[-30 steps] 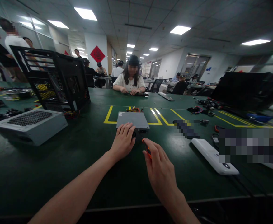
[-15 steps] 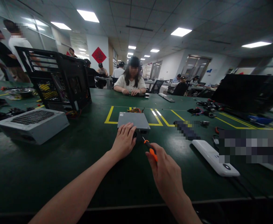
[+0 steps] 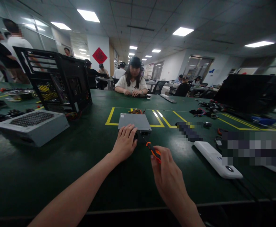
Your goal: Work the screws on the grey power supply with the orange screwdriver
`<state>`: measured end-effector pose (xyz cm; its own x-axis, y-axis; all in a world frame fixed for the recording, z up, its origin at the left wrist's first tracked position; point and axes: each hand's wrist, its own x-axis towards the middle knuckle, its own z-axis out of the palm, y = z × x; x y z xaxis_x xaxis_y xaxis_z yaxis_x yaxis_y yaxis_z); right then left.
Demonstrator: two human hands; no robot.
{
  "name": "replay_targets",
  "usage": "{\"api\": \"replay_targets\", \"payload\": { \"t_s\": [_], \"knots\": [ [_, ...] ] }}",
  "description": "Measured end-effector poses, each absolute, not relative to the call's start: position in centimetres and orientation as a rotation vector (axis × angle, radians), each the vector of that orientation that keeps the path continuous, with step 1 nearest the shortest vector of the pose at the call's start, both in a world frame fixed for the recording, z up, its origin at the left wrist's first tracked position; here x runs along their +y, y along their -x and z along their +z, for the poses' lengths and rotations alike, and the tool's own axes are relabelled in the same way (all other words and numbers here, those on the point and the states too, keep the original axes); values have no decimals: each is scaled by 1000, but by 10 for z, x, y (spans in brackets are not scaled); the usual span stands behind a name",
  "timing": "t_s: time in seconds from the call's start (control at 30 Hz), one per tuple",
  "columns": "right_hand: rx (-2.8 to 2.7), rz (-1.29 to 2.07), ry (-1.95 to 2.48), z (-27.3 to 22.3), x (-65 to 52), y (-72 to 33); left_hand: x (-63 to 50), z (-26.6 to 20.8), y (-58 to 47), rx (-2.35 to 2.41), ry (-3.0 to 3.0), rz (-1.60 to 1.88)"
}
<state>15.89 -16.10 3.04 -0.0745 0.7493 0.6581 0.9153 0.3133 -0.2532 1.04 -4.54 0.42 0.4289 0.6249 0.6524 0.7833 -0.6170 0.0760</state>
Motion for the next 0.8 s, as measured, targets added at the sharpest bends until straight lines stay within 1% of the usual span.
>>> {"api": "replay_targets", "payload": {
  "t_s": [0.13, 0.3, 0.47, 0.57, 0.67, 0.8],
  "knots": [
    [-1940, -314, 1409, 28, -162, -156, -46, 5, -10, -1226, 2447, -961],
    [-1872, -351, 1498, 21, -162, -159, -45, 4, -11, -1225, 2442, -971],
    [-1872, -274, 1562, 16, -165, -157, -45, 3, -12, -1223, 2436, -980],
    [-1864, -247, 1498, 16, -166, -152, -45, 3, -12, -1220, 2437, -980],
    [-1836, -308, 1398, 17, -164, -151, -45, 3, -12, -1225, 2439, -971],
    [-1786, -360, 1509, 20, -162, -157, -46, 4, -12, -1229, 2444, -960]
  ]
}}
